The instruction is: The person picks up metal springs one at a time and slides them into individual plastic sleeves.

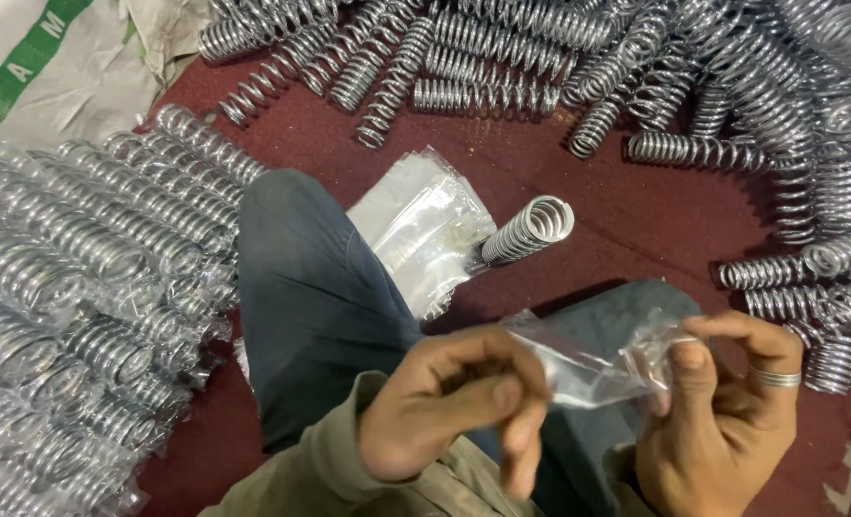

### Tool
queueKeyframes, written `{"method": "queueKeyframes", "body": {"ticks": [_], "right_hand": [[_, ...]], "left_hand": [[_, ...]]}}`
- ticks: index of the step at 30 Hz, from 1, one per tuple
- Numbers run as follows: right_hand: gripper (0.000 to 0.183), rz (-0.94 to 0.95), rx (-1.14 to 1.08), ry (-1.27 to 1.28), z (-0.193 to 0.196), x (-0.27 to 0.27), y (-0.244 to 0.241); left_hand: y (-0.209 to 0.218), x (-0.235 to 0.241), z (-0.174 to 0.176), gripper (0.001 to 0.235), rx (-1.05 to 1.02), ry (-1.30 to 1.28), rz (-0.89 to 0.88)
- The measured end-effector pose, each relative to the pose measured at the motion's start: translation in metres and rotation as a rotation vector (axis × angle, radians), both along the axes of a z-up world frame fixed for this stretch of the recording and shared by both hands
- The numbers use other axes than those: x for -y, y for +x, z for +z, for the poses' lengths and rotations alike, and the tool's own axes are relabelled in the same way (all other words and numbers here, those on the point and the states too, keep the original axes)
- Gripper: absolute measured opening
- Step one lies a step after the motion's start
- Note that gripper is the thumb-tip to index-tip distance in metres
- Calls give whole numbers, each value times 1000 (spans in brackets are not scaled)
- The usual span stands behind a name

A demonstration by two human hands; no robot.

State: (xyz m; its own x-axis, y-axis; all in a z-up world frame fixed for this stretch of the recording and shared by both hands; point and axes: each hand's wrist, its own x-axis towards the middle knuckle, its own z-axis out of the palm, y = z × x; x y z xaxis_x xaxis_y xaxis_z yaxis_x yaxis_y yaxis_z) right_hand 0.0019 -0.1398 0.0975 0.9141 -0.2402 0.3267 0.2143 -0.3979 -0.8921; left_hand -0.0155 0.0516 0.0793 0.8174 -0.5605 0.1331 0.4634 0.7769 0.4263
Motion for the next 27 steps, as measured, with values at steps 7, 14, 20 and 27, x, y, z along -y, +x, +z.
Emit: {"method": "queueKeyframes", "body": {"ticks": [7,14,20,27], "right_hand": [[20,-94,-58,25,12,35,-1],[16,-60,-148,214,1,18,18],[12,177,-191,-83,-24,-13,8],[9,347,-414,1052,-60,5,16]], "left_hand": [[14,8,-3,44,496,591,-95],[23,56,-38,40,-38,338,146],[35,63,-58,11,-48,510,536],[50,15,-89,29,96,507,-102]]}}
